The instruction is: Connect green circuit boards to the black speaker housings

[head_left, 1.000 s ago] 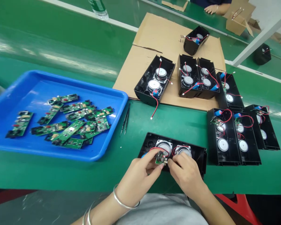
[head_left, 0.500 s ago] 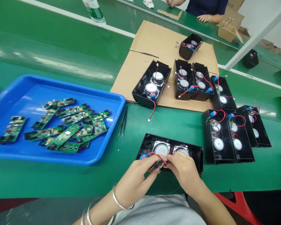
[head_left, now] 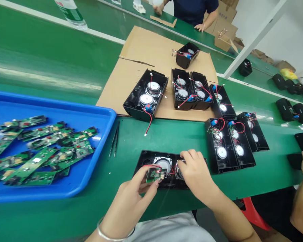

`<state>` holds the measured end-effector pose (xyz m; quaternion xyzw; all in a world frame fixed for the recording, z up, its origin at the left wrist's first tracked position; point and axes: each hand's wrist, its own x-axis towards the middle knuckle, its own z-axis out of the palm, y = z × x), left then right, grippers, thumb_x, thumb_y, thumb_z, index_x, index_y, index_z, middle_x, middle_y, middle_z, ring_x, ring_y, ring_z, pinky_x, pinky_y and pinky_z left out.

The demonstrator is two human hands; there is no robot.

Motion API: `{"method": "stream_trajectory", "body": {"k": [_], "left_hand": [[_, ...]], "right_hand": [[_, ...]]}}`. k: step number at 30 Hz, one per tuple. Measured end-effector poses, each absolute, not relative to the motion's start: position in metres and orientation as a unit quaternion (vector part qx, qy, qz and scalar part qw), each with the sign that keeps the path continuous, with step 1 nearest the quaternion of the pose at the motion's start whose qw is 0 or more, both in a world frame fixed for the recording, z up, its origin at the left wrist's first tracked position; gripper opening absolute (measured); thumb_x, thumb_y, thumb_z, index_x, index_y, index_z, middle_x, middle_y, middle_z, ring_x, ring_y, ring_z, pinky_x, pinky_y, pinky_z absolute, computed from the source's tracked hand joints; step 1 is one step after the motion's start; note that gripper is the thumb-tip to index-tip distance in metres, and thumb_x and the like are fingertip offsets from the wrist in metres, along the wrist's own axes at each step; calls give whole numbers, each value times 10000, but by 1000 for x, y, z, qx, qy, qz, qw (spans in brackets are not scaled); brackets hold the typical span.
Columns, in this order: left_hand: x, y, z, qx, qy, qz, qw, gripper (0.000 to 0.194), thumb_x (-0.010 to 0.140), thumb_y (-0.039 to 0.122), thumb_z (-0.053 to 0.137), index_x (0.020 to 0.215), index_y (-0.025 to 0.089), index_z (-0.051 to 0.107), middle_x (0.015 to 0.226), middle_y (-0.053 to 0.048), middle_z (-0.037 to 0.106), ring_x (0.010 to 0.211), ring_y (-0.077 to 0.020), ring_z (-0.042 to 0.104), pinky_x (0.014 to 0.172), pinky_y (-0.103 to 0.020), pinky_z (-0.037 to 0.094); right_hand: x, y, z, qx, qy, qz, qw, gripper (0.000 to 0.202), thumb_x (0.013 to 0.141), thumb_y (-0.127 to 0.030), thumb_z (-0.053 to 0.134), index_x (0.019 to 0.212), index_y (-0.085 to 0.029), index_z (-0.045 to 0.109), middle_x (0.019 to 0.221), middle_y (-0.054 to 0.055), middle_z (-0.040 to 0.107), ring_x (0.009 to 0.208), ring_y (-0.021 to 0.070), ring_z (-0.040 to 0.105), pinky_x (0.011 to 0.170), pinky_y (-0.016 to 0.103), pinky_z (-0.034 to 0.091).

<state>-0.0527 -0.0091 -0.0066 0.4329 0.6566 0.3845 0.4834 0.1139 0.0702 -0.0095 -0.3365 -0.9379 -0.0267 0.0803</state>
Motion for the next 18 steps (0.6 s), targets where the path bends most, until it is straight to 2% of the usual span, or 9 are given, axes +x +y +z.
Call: {"method": "stream_trajectory", "body": {"k": [4,8,10,13,18], "left_hand": [[-52,-10,-6,426,647,395,494,193,769,297,533,951,234,530,753,8,709,745,-203,715,681,-247,573],[-53,-7,-4,424,643,396,500,210,761,294,533,959,223,525,780,-4,721,744,-204,716,671,-253,578],[-52,-6,-4,422,645,398,498,207,756,298,525,946,217,531,796,-8,726,722,-204,718,645,-250,581],[-51,-5,-4,425,646,403,490,207,749,301,505,932,208,531,796,-17,730,716,-208,720,626,-248,582],[-50,-5,-6,438,652,395,476,208,756,279,493,954,222,525,830,-12,741,739,-204,720,636,-247,582]], "right_hand": [[135,70,-4,-313,-924,147,163,221,899,-94,439,851,-152,647,771,50,622,690,153,495,592,282,423],[138,72,-6,-283,-882,296,235,227,919,-163,445,826,-176,653,841,46,657,760,139,563,676,276,470],[132,70,-7,-273,-862,348,248,221,917,-189,463,804,-178,653,810,39,670,745,136,581,662,266,477],[122,67,-9,-282,-846,374,254,224,911,-232,488,770,-175,653,679,16,646,643,125,560,602,254,459],[110,57,-16,-313,-859,324,243,243,906,-231,469,770,-172,662,677,28,570,645,128,515,586,256,437]]}}
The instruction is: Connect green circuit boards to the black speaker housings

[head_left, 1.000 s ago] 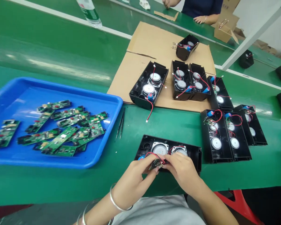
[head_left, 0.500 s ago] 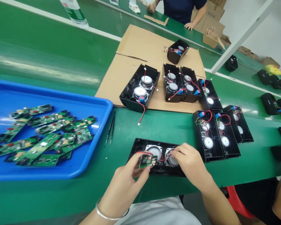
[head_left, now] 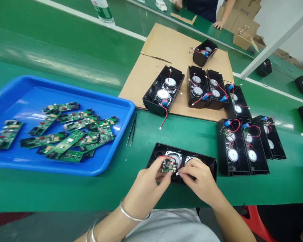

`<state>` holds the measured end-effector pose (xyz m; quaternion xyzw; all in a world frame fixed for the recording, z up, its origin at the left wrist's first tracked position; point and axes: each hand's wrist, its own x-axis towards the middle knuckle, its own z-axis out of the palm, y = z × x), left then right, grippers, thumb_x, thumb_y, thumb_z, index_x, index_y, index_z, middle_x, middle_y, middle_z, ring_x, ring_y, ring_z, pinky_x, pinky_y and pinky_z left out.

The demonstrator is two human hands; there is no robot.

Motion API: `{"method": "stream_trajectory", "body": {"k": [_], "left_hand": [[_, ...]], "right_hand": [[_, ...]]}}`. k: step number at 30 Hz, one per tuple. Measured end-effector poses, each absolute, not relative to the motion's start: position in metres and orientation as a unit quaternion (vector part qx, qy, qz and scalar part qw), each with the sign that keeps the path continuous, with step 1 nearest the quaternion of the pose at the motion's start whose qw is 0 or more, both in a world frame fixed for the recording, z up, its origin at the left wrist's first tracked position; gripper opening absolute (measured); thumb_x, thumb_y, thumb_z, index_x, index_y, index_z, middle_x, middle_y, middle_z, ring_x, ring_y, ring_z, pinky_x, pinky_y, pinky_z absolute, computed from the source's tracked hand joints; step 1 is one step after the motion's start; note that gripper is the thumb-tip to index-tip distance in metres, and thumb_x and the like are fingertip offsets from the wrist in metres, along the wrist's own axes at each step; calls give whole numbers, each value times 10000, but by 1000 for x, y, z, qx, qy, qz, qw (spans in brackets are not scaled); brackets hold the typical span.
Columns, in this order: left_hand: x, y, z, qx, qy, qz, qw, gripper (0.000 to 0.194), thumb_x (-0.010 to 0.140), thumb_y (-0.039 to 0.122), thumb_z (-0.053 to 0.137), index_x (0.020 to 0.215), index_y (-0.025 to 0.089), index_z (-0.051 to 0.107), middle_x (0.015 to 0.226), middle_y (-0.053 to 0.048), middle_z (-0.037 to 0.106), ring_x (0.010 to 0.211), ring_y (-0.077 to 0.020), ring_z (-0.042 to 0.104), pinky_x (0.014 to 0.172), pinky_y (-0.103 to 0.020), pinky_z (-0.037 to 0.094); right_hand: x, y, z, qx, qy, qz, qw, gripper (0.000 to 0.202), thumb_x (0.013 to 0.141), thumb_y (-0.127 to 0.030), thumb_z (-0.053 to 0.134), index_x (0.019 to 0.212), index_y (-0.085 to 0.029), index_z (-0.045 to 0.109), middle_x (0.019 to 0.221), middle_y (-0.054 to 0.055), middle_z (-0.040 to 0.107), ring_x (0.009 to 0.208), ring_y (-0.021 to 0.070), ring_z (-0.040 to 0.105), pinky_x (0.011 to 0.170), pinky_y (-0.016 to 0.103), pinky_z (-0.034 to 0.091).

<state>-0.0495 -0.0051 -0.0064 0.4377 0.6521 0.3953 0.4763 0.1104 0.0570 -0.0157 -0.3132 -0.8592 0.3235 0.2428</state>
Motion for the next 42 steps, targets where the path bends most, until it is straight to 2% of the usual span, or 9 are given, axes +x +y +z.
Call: {"method": "stream_trajectory", "body": {"k": [4,11,14,18,22,31,38,42], "left_hand": [[-50,-5,-7,448,647,392,476,201,758,264,483,949,227,532,812,-4,746,722,-196,721,651,-246,580],[-50,-5,-9,431,670,400,453,249,759,299,485,986,206,527,710,1,737,673,-205,722,578,-238,574],[-48,-6,-11,432,677,405,436,261,762,296,488,1002,201,522,685,5,735,668,-209,722,583,-247,577],[-47,-7,-10,461,654,402,446,195,787,255,451,965,209,516,767,-5,746,703,-191,721,623,-239,576],[-48,-7,-8,479,646,387,452,175,793,238,433,942,205,520,810,-24,746,719,-190,719,655,-240,571],[-49,-5,-10,517,645,353,439,192,794,220,399,957,204,499,762,-28,731,705,-192,715,626,-248,548],[-48,-7,-13,523,649,356,424,215,807,202,402,986,223,520,699,-5,709,652,-199,702,596,-268,531],[-49,-7,-16,537,645,349,417,228,794,181,415,975,218,549,682,-7,699,622,-203,688,566,-268,509]], "right_hand": [[106,53,-19,-336,-850,313,257,220,880,-202,468,749,-176,643,663,19,548,630,125,510,569,245,428],[123,56,-13,-419,-780,389,256,151,846,-204,510,723,-177,594,664,3,548,544,100,456,483,215,385],[127,51,-13,-388,-793,404,239,128,839,-174,528,734,-177,602,700,12,565,585,105,488,504,211,403],[115,42,-17,-342,-844,318,263,156,869,-122,487,796,-160,619,705,28,554,653,125,523,589,239,436],[106,40,-21,-332,-865,268,263,165,890,-122,468,823,-148,616,700,34,540,652,130,499,587,250,417],[107,43,-25,-313,-893,219,240,187,911,-137,444,810,-148,601,696,32,527,648,130,454,574,245,377],[102,41,-22,-245,-938,67,238,286,922,-97,376,770,-101,618,630,53,537,586,151,383,527,285,294],[100,43,-18,-221,-951,36,215,365,939,-112,333,700,-118,609,599,45,513,576,156,375,520,289,278]]}}
